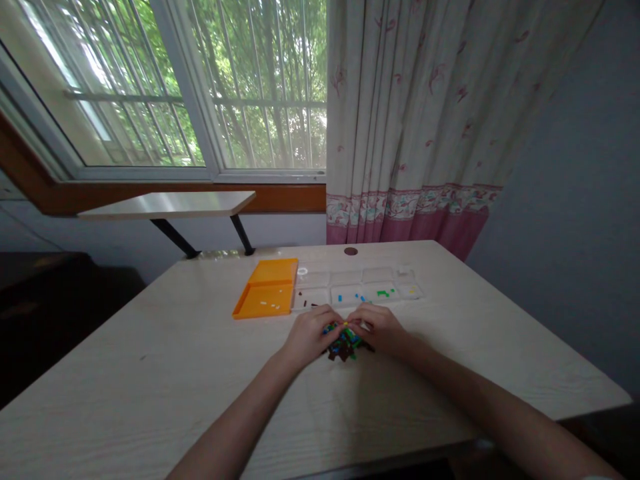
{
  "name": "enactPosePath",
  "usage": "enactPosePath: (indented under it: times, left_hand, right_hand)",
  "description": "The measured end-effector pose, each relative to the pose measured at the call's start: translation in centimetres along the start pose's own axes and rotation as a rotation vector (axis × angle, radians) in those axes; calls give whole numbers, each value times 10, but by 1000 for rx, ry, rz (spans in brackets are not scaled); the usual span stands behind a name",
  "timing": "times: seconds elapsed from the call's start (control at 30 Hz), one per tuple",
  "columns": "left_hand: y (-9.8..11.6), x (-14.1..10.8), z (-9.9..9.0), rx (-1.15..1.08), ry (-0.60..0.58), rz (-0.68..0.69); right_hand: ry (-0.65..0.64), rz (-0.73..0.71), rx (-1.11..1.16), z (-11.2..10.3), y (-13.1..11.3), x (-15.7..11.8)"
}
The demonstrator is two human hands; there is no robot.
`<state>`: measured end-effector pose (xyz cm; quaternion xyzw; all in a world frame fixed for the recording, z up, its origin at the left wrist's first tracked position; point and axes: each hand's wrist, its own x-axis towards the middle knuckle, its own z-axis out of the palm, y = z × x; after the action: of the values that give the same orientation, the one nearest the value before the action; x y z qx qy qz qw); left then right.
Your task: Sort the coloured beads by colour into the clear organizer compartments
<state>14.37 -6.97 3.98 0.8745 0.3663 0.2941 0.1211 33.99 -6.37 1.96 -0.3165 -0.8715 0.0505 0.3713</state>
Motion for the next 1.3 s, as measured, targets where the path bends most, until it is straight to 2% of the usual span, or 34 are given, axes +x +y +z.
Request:
enactPosePath:
  times: [0.1,0.33,0.47,0.77,0.9,1.07,1.3]
  left_hand:
    - [-2,0,-3,5,-14,-12]
    - [-27,-4,-19,232,-133,-148]
    - [-35,-6,-23,313,-220,-176]
    - [-30,-6,-28,229,-270,-181]
    - [-29,-6,-25,151,-311,-158]
    - [-28,-5,-22,143,-297,-123]
    - [-26,-5,-21,143,-300,-100]
  right_hand:
    - [35,-8,-20,-2,1,1]
    - [418,59,-130,-28,10,2]
    - [517,91,-167,-40,18,1]
    - [438,37,-172,-32,21,0]
    - [444,35,-170,-32,22,-1]
    - [417,81,-162,-33,22,-1]
    - [351,45,-206,-36,22,0]
